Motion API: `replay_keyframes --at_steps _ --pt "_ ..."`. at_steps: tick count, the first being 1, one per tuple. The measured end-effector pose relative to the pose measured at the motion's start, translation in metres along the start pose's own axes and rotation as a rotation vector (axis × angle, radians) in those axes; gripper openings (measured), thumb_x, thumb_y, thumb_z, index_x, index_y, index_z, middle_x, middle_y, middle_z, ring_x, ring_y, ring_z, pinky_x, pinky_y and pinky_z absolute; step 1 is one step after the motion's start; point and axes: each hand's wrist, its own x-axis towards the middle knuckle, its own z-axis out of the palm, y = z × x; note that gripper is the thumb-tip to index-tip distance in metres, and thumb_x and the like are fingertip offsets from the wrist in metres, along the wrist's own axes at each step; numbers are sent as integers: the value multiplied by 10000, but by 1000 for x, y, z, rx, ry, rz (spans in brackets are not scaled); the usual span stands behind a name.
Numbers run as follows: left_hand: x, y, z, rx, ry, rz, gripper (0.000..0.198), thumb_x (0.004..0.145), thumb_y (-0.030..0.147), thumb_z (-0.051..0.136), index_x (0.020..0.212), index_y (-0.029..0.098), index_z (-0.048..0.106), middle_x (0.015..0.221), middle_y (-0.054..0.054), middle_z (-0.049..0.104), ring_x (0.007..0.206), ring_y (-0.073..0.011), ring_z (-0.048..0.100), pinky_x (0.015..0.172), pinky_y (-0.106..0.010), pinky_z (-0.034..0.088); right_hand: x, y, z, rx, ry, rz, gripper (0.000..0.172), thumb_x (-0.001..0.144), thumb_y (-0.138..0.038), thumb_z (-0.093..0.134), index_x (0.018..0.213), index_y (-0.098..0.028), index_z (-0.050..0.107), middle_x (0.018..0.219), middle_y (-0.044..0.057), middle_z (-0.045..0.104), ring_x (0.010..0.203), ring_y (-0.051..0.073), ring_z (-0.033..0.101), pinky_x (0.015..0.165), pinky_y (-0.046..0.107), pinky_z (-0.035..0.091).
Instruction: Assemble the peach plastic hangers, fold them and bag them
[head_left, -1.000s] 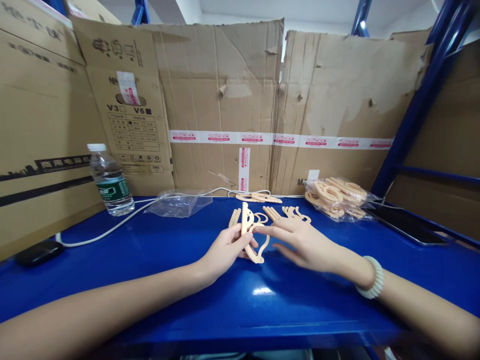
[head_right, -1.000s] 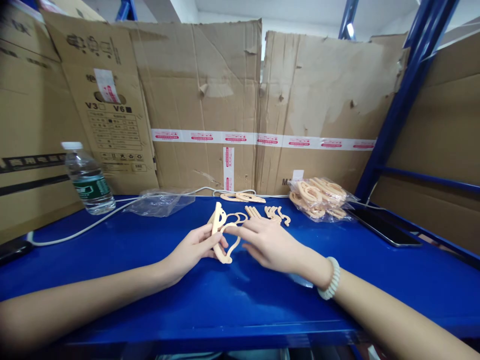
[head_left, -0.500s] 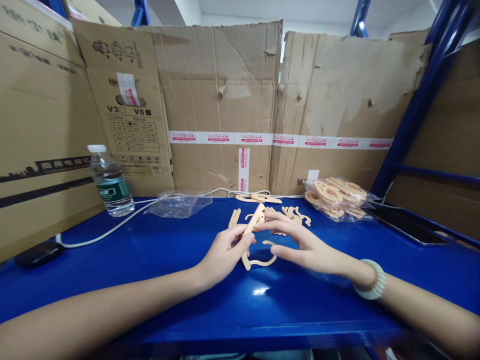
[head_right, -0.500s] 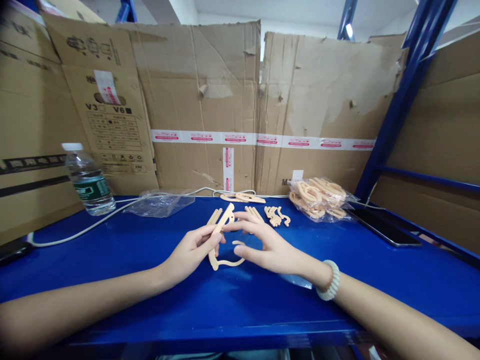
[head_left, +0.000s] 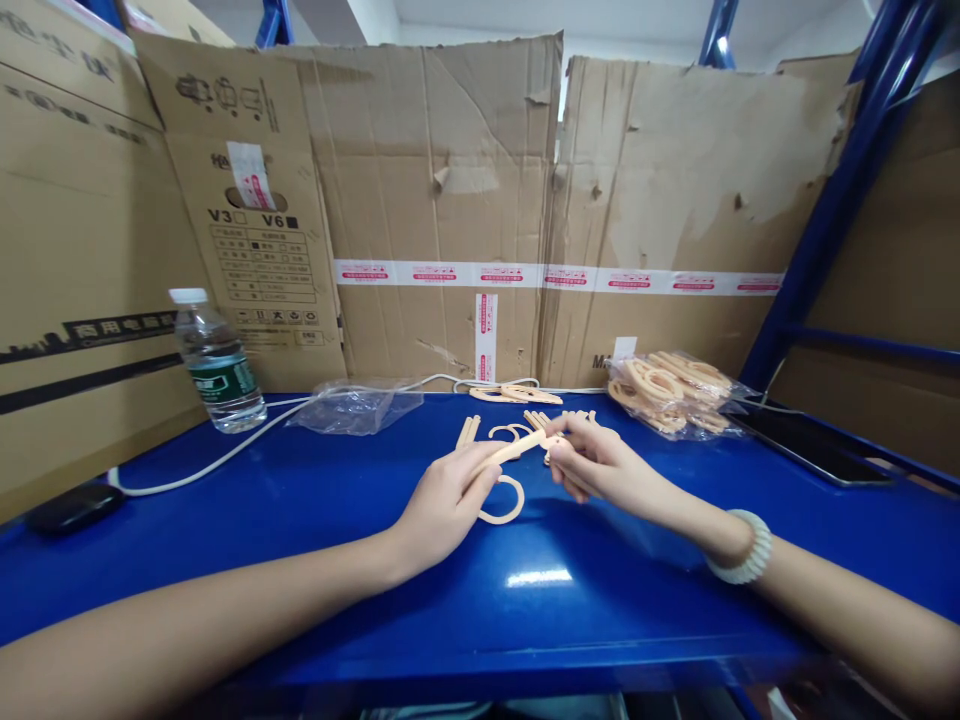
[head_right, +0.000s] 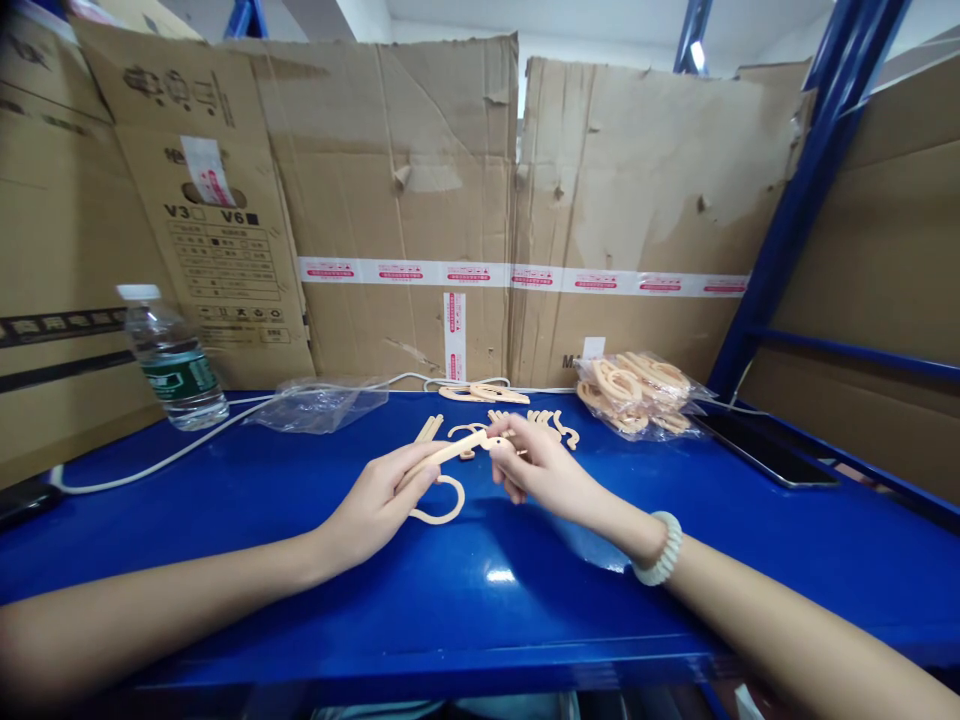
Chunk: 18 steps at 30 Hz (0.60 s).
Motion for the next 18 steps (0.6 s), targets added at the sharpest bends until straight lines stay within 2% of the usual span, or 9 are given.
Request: replay_keyframes --at_steps 2,5,7,9,12,18 --pt "-2 -3 0 146 -37 57 344 978 263 400 1275 219 569 1227 -62 655 1076 -236 623 899 -338 479 0 5 3 15 -116 82 365 899 -539 529 926 -177 488 621 -41 571 404 56 460 379 173 353" --pt "-5 -6 0 363 -97 115 335 989 250 377 1269 232 559 1229 -51 667 1066 -239 650 874 -346 504 -1 9 8 116 -247 218 428 858 -591 547 878 -167 494 557 -44 576 344 52 448 329 157 314" --pt "-5 -5 0 507 -121 171 310 995 256 369 1223 214 576 1145 -63 704 954 -238 693 771 -330 529 -2 9 9 194 -307 285 432 846 -586 565 873 -159 508 527 -42 590 308 57 454 306 154 315" --pt "-5 -5 0 647 -138 222 293 1004 270 354 1100 183 617 970 -71 741 795 -231 713 637 -297 516 -3 8 9 263 -344 317 419 841 -567 583 874 -153 522 519 -35 610 290 68 469 295 159 337" --pt "-3 -5 -1 808 -134 312 324 1009 277 340 890 165 619 685 -44 700 563 -204 666 464 -245 399 -4 3 10 290 -375 332 427 834 -572 586 875 -150 538 506 -34 616 289 89 499 286 166 357" --pt "-1 -8 -4 930 -64 519 301 994 216 359 767 158 548 510 -14 600 405 -169 572 393 -246 185 -7 -3 16 113 -303 251 405 887 -547 515 835 -148 553 462 -51 577 282 77 486 303 150 331"
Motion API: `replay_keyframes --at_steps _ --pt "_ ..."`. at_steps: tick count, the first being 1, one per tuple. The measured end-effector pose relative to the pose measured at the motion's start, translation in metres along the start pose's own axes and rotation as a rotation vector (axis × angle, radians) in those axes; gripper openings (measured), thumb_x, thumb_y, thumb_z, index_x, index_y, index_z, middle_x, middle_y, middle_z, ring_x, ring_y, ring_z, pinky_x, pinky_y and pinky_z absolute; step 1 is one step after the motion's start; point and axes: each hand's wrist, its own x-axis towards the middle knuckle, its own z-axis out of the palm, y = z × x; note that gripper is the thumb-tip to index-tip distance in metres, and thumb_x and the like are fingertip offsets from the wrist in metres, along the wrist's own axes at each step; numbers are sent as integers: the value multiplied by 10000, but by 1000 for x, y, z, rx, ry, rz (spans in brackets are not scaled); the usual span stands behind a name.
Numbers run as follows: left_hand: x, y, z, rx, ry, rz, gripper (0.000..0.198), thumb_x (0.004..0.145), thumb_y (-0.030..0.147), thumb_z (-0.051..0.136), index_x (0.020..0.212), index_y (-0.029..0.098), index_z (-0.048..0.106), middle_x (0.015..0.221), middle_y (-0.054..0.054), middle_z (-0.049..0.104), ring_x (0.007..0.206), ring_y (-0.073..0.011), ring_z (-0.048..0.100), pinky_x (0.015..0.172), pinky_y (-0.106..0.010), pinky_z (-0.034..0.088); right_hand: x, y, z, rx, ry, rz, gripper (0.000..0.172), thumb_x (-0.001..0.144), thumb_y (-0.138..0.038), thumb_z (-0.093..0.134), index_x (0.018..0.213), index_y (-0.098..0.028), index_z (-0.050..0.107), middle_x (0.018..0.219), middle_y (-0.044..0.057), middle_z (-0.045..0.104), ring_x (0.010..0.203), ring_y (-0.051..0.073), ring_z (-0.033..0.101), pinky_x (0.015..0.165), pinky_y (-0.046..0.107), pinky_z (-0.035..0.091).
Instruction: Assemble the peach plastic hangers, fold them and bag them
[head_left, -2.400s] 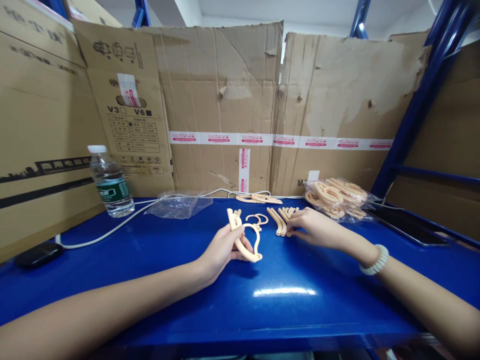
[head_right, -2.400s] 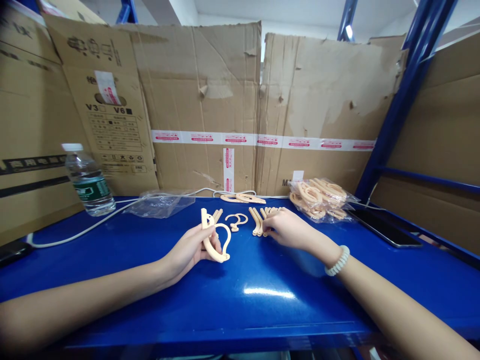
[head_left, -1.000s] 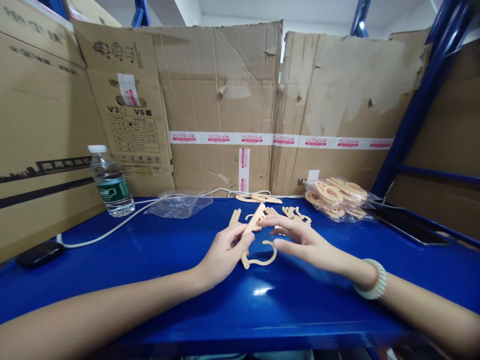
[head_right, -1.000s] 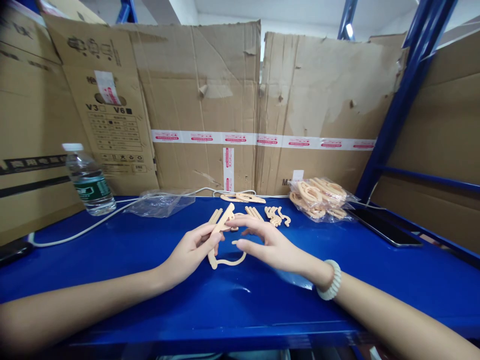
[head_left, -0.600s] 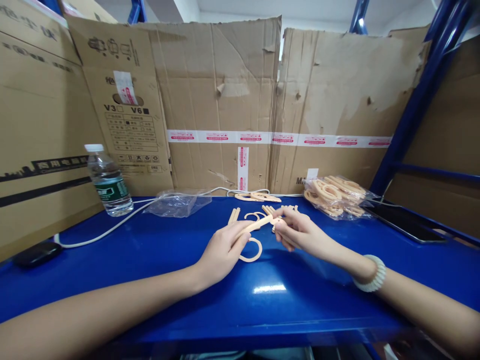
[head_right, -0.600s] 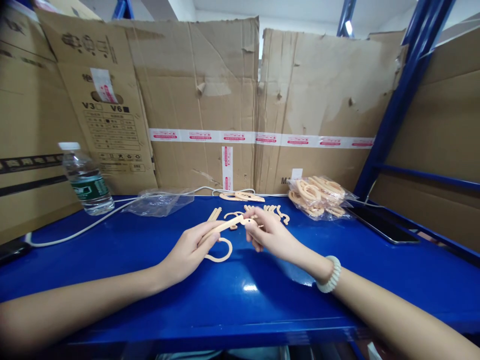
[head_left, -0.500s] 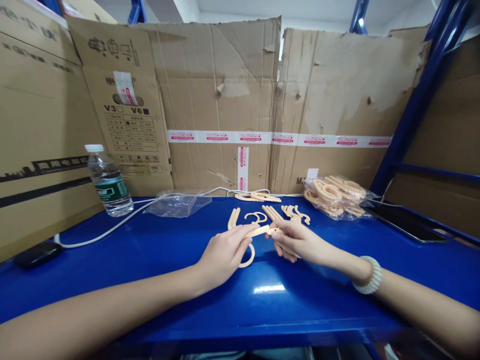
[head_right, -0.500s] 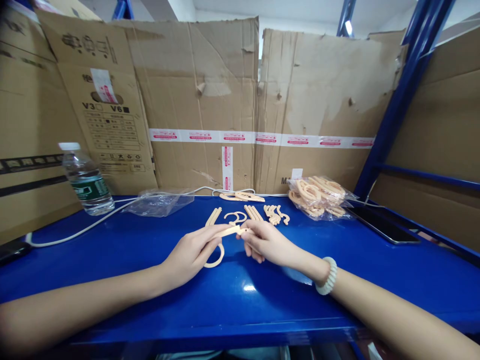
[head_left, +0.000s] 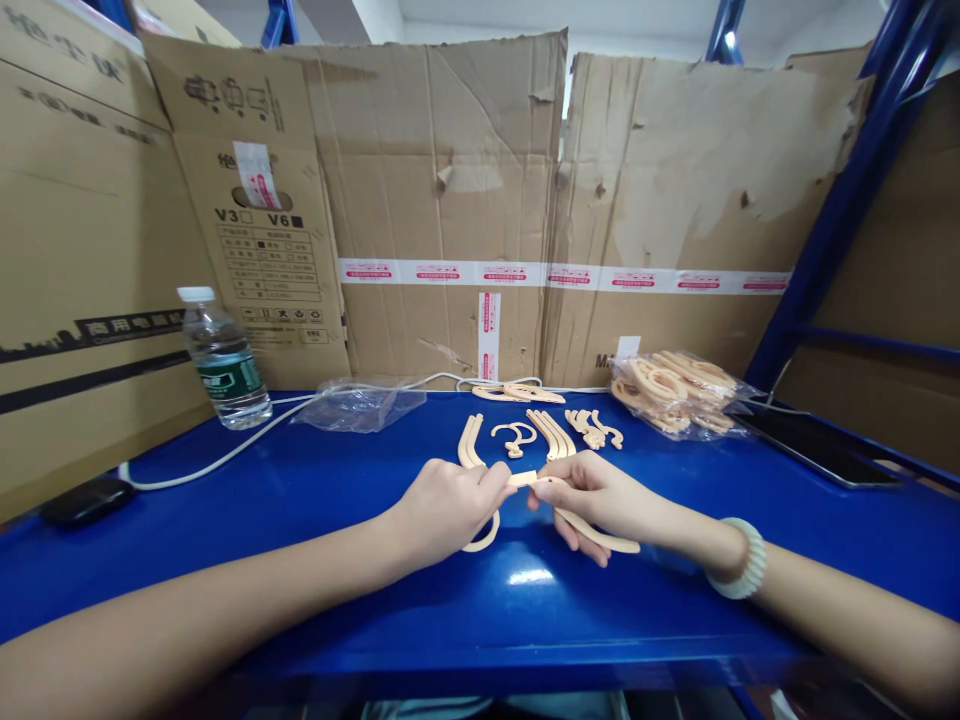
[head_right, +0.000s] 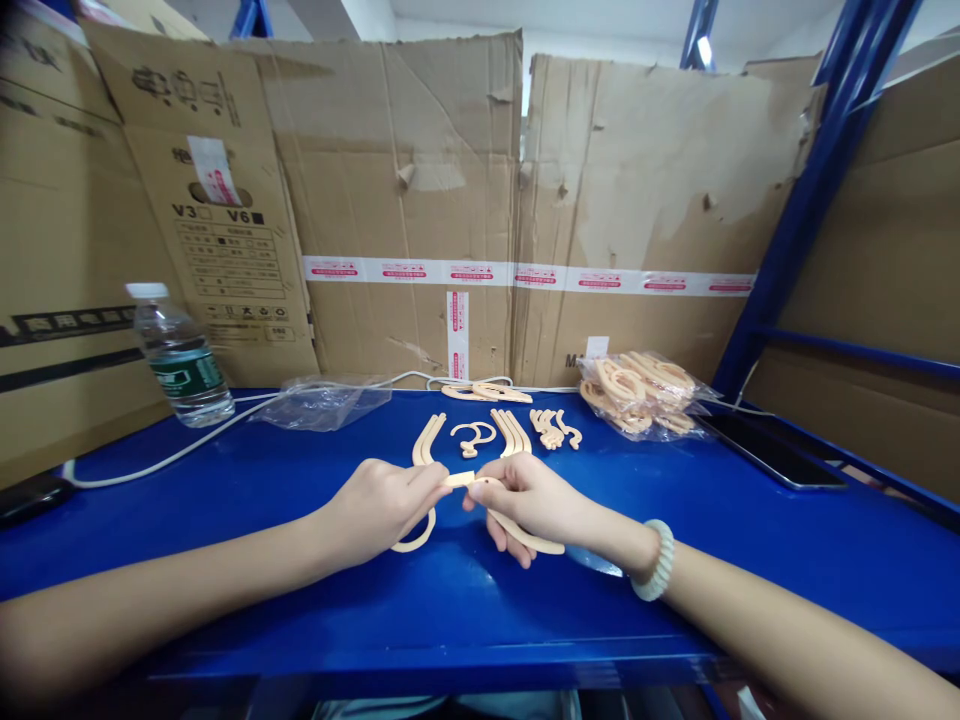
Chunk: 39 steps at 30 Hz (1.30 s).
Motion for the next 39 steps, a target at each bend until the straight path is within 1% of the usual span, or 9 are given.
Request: replay_keyframes --at_steps 4,8,10,16,22,25,29,35,39 --pt "1 -1 -5 18 54 53 363 1013 232 309 730 164 526 470 -3 555 378 -157 537 401 -267 142 -2 1 5 -81 94 -41 358 898 -504 516 793 -163 550 463 -58 572 282 81 489 316 161 342" --pt "3 1 -8 7 116 46 415 1028 250 252 711 173 508 454 6 534 366 -144 517 408 -271 140 -4 -1 9 -150 155 -93 351 888 -494 532 733 -179 541 451 -63 557 279 84 480 341 181 360" --pt "3 2 -8 -9 125 33 418 1030 253 243 714 173 505 453 6 534 364 -147 519 412 -272 143 -5 -2 11 -185 188 -107 362 891 -496 525 699 -190 519 442 -62 547 276 84 469 336 184 347" --pt "2 6 -6 -37 60 -41 410 1035 264 228 744 176 502 469 0 562 358 -144 524 416 -265 133 -6 3 13 -300 256 -152 399 929 -487 484 648 -204 467 421 -59 512 286 85 469 327 185 299" --pt "2 7 -9 -59 24 -56 365 1029 260 265 768 178 507 482 1 557 375 -158 534 406 -261 157 -8 3 14 -427 316 -213 420 951 -479 463 628 -210 451 412 -58 509 303 89 493 370 195 340" --pt "2 7 -12 -70 7 -64 339 1024 243 280 782 177 509 485 3 557 369 -158 530 400 -257 165 -10 1 16 -436 338 -227 424 949 -475 470 618 -210 446 418 -57 515 301 90 499 373 201 349" --pt "3 8 -13 -76 -8 -69 353 1024 251 268 783 176 513 490 0 559 377 -168 541 395 -257 175 -12 -1 18 -465 372 -258 421 951 -472 459 618 -216 434 419 -55 515 296 93 498 373 210 356" --pt "5 12 -17 -94 -70 -136 364 1026 282 268 787 176 521 498 5 546 394 -160 554 392 -231 237 -12 -2 18 -475 389 -255 411 941 -487 465 626 -225 432 425 -47 528 299 103 483 366 223 346" --pt "4 14 -17 -108 -61 -144 339 1019 268 286 802 175 530 504 2 546 407 -167 558 399 -234 241 -12 -3 19 -515 420 -281 425 946 -495 445 619 -224 433 417 -37 520 312 106 472 383 228 346"
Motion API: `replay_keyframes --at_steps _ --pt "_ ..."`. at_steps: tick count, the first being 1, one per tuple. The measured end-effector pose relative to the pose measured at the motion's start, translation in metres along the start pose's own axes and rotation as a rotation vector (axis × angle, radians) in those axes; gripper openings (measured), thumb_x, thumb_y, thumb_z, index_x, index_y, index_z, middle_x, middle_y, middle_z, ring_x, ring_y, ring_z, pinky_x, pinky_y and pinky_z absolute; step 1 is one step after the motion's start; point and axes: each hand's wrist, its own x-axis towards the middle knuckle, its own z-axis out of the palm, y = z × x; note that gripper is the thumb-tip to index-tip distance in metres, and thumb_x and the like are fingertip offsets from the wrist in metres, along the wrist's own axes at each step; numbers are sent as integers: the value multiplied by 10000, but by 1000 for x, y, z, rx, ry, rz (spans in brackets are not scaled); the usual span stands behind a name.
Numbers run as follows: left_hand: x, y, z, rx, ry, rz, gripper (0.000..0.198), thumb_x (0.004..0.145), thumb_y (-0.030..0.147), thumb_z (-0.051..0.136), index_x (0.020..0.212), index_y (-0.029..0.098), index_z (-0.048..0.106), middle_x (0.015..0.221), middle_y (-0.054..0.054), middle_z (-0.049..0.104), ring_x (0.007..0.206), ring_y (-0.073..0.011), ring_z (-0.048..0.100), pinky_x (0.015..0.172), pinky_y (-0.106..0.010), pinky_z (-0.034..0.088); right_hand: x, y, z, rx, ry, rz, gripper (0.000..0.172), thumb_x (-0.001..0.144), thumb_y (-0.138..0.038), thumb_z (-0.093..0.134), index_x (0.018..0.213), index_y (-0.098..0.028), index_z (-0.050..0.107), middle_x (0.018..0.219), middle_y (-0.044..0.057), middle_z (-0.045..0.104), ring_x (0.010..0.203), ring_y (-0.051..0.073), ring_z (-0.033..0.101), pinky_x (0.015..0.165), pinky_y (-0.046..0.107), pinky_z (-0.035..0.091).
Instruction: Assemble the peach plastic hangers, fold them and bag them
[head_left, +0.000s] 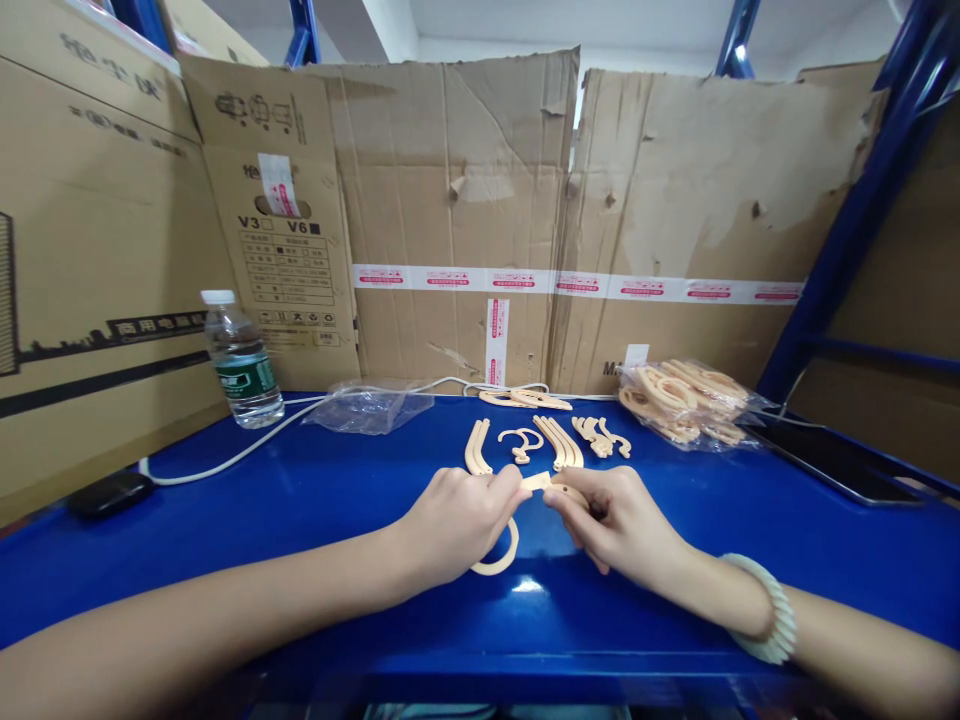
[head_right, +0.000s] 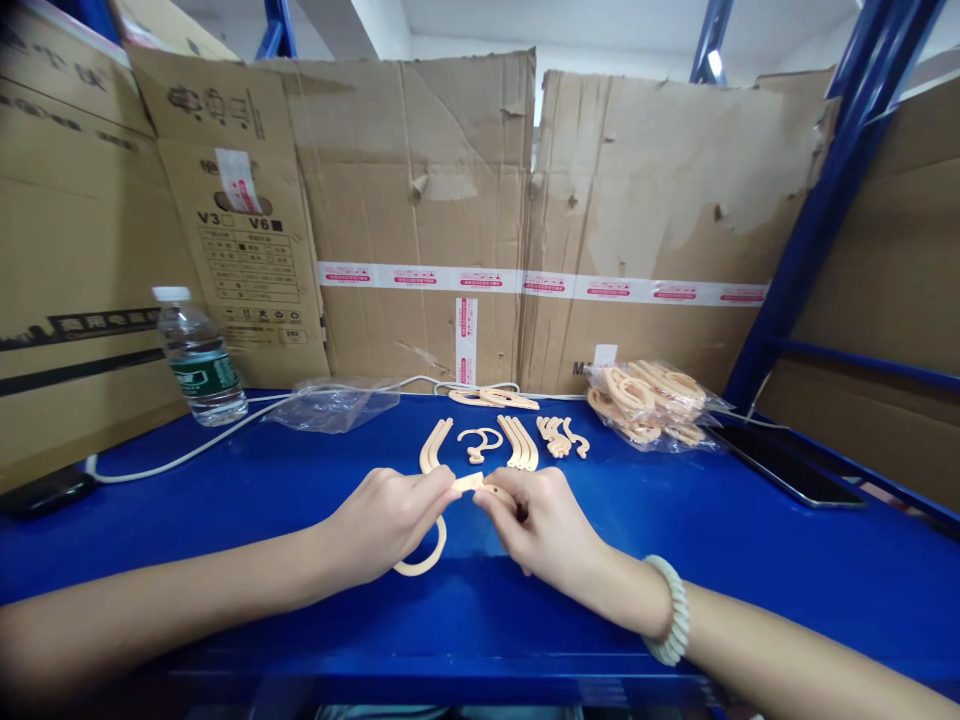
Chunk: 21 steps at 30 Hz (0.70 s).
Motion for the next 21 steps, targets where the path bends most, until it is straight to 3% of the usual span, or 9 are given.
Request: replay_keyframes --at_steps 5,9,12,15,19,21 --pt "2 0 -1 -62 -62 -46 324 1013 284 313 818 171 546 533 -10 551 432 -192 547 429 -255 186 -1 0 2 -110 50 -64 410 969 -424 410 611 -224 429 420 -39 459 357 101 411 421 236 317" --pt "6 0 -5 -325 -155 -224 315 999 269 331 762 196 525 501 36 457 407 -151 466 448 -240 211 -4 4 6 -243 54 -271 337 975 -307 385 655 -214 435 509 -39 439 413 89 314 444 248 257" --pt "6 2 -7 -527 -108 -296 300 974 263 350 726 206 509 515 43 429 432 -141 448 478 -239 243 1 5 3 -187 76 -246 347 979 -320 404 655 -207 454 505 -46 425 434 90 336 461 240 284" --pt "6 2 -6 -761 -72 -397 317 961 325 362 719 202 524 515 44 424 453 -132 434 486 -232 273 13 7 -15 -57 196 -128 387 964 -403 457 647 -192 526 538 -16 514 495 114 457 510 249 364" --pt "11 -2 -1 -1275 -192 -680 304 943 406 384 801 188 540 460 74 385 364 -103 352 398 -205 271 30 25 -55 -20 374 -119 347 923 -464 516 786 -177 655 669 32 584 609 165 542 551 287 427" --pt "14 -4 0 -1467 -230 -793 259 935 384 422 859 169 546 472 69 438 359 -98 399 404 -199 322 37 40 -72 -115 417 -142 311 915 -441 536 846 -181 691 679 35 574 644 180 554 571 301 449"
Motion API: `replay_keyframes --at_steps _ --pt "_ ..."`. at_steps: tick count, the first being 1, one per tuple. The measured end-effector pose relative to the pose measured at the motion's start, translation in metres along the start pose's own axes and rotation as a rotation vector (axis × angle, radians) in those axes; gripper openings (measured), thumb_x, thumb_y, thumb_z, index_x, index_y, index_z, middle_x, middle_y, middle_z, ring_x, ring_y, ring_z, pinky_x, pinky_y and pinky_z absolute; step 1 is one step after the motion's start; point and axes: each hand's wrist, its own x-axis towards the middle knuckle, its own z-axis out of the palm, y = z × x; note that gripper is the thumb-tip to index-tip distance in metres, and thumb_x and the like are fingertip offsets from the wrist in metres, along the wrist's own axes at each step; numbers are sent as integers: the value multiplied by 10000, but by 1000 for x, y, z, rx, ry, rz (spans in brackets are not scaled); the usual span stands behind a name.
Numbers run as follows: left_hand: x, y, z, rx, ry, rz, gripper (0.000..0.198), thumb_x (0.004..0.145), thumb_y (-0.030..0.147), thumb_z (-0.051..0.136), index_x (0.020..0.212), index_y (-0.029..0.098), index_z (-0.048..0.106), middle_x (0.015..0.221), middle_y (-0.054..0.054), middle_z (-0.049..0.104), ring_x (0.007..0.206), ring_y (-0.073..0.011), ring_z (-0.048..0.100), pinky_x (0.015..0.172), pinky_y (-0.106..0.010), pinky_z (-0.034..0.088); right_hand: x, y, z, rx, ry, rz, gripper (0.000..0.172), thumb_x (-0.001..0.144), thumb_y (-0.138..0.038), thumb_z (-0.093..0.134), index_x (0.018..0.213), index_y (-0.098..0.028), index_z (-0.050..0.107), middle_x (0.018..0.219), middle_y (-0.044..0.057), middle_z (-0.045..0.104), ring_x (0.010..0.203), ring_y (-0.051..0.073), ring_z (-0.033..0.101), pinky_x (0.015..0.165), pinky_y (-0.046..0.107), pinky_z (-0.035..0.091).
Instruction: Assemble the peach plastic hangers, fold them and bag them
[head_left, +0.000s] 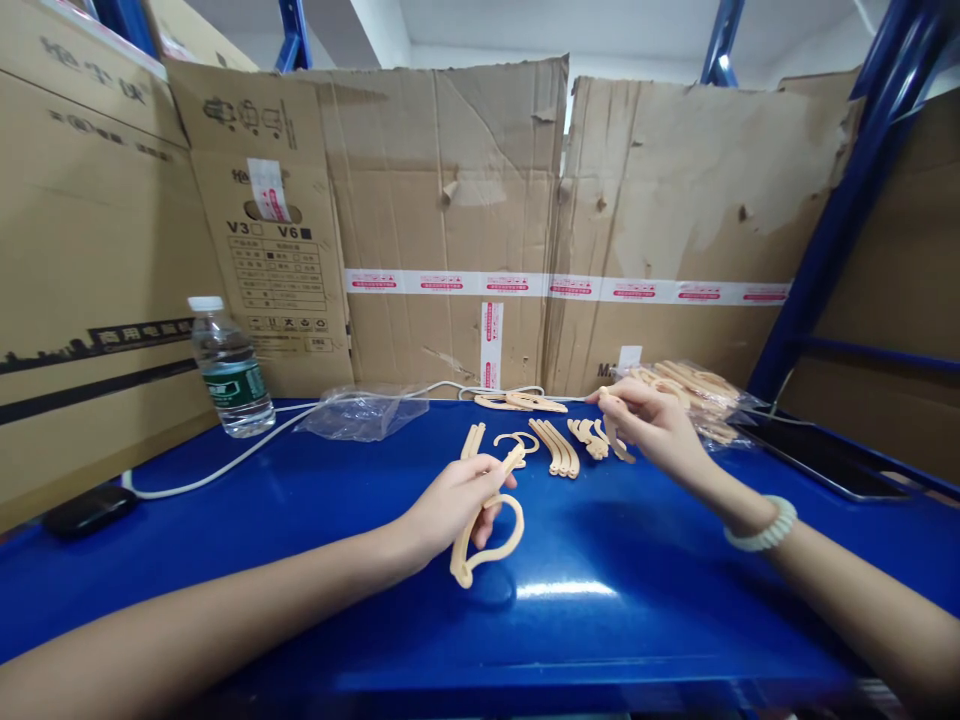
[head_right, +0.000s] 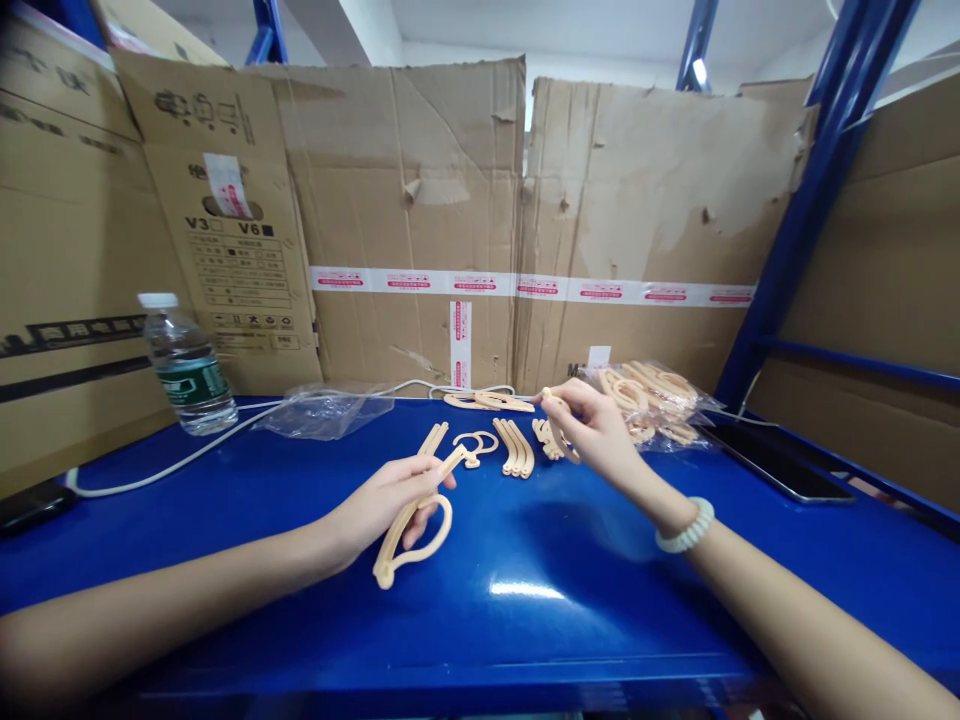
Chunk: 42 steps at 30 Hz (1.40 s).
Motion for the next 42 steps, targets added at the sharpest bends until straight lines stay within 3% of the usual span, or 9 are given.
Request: replay_keyframes --at_steps 5,13,19,23,29,32,35,38,42 --pt "1 7 1 -210 59 -59 142 926 206 454 901 121 566 562 10 569 484 -104 535 549 -219 457 10 47 -6 -305 -110 -190 211 878 -252 547 819 -205 744 865 90 638 788 218 621 697 359 528" --pt "-2 9 -1 -248 152 -56 130 945 152 468 955 91 582 661 -49 657 605 -112 586 638 -218 467 3 83 7 -448 -293 -163 364 675 28 493 774 -205 755 813 61 720 742 213 671 682 316 551" --pt "-1 5 -1 -320 179 1 93 939 177 505 947 114 573 824 -105 705 817 -187 673 750 -296 527 -11 16 16 -320 -174 -321 279 882 -123 484 1112 -172 635 1059 109 668 990 233 613 863 405 507" --pt "0 0 0 -360 167 66 67 913 187 545 938 132 575 895 -89 691 867 -206 678 797 -338 540 -29 -38 30 -311 -402 -702 286 927 -348 557 1149 -174 607 1144 116 651 1102 267 531 950 458 423" --pt "2 -3 0 -357 188 66 167 901 210 552 1048 132 535 986 -133 688 892 -216 676 804 -359 544 -39 -39 39 -475 -378 -871 177 981 -278 492 968 -165 628 942 60 696 1066 233 559 981 431 340" --pt "4 -5 -3 -193 358 206 386 861 234 604 1210 186 447 1258 -160 581 1021 -251 644 864 -437 531 -38 -36 38 -430 -375 -814 203 990 -300 481 921 -157 608 841 40 675 898 194 597 975 436 320" --pt "3 -6 -8 308 522 594 467 837 194 619 1267 245 445 1410 -116 449 1287 -271 459 1058 -499 377 -40 -38 39 -406 -354 -761 237 1004 -314 451 900 -160 598 797 20 658 727 148 578 979 442 295" --pt "-2 -6 -12 825 336 904 363 866 193 613 1212 251 521 1321 -68 552 1287 -241 451 1147 -508 195 -42 -39 41 -400 -318 -733 257 1004 -319 446 865 -160 593 770 18 642 689 141 560 941 422 307" --pt "-6 -10 -9 989 60 937 173 901 261 615 1056 206 559 997 -16 694 978 -183 628 1091 -445 269 -44 -38 42 -413 -316 -754 269 1002 -319 441 842 -160 588 743 20 631 676 148 532 895 412 322"
